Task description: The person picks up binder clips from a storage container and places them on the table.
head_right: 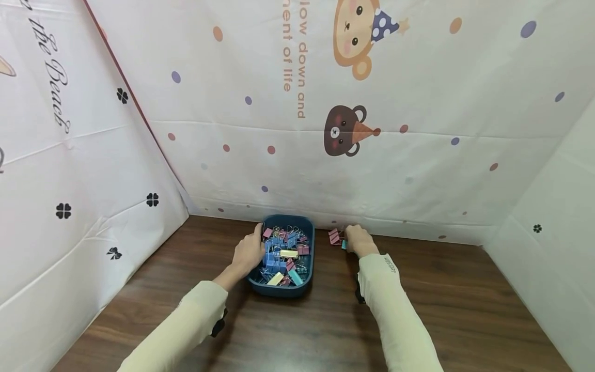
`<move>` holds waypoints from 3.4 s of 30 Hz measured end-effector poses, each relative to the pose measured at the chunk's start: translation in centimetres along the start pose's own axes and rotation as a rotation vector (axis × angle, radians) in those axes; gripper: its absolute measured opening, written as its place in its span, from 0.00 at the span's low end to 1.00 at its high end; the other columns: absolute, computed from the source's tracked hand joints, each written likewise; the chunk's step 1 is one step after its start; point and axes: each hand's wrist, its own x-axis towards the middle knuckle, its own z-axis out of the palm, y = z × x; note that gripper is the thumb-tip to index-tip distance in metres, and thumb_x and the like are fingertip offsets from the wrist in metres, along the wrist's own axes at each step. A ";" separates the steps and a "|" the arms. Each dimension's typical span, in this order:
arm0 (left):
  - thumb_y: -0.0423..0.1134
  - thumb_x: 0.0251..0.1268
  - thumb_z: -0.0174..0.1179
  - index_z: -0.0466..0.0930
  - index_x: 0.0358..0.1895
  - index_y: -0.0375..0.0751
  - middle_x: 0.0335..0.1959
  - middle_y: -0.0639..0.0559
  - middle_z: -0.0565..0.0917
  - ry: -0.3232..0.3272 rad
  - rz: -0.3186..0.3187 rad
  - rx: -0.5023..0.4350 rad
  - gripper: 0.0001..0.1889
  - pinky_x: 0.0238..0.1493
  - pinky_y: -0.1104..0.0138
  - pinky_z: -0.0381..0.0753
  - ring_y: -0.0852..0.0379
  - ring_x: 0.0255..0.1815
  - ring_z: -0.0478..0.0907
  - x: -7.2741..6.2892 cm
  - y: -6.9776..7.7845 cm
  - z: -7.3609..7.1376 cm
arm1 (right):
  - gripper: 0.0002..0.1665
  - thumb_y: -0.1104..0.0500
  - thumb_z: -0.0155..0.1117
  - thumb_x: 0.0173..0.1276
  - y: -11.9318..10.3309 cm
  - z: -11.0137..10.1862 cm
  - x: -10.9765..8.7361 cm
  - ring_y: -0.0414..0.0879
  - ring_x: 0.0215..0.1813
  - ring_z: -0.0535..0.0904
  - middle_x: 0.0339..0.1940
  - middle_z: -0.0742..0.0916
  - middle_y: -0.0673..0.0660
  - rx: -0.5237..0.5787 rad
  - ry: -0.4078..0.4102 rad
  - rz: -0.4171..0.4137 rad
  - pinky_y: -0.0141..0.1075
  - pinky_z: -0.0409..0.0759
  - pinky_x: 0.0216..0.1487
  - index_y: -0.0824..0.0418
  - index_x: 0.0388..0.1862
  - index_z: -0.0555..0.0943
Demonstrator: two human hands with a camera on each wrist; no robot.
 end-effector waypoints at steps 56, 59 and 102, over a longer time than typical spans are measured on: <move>0.31 0.72 0.56 0.62 0.75 0.34 0.39 0.36 0.87 0.023 0.045 -0.048 0.29 0.28 0.56 0.83 0.50 0.25 0.80 -0.2 -0.2 -0.2 | 0.18 0.59 0.66 0.73 -19.6 -1.6 -3.6 0.43 0.52 0.84 0.55 0.88 0.54 -0.174 -0.319 -0.501 0.37 0.84 0.58 0.59 0.61 0.84; 0.31 0.73 0.55 0.63 0.74 0.34 0.41 0.35 0.87 0.028 0.042 -0.055 0.29 0.31 0.53 0.84 0.47 0.28 0.83 -0.2 -0.2 -0.2 | 0.19 0.60 0.69 0.71 -19.4 -1.1 -3.4 0.43 0.51 0.85 0.54 0.88 0.54 -0.186 -0.285 -0.522 0.36 0.84 0.56 0.59 0.60 0.83; 0.31 0.71 0.56 0.61 0.75 0.34 0.34 0.39 0.85 0.025 0.031 -0.039 0.30 0.25 0.59 0.78 0.53 0.22 0.75 -0.9 0.1 -0.5 | 0.13 0.71 0.70 0.65 -10.2 -6.7 -4.2 0.55 0.50 0.86 0.46 0.88 0.62 -0.102 0.118 -0.472 0.42 0.87 0.49 0.67 0.48 0.86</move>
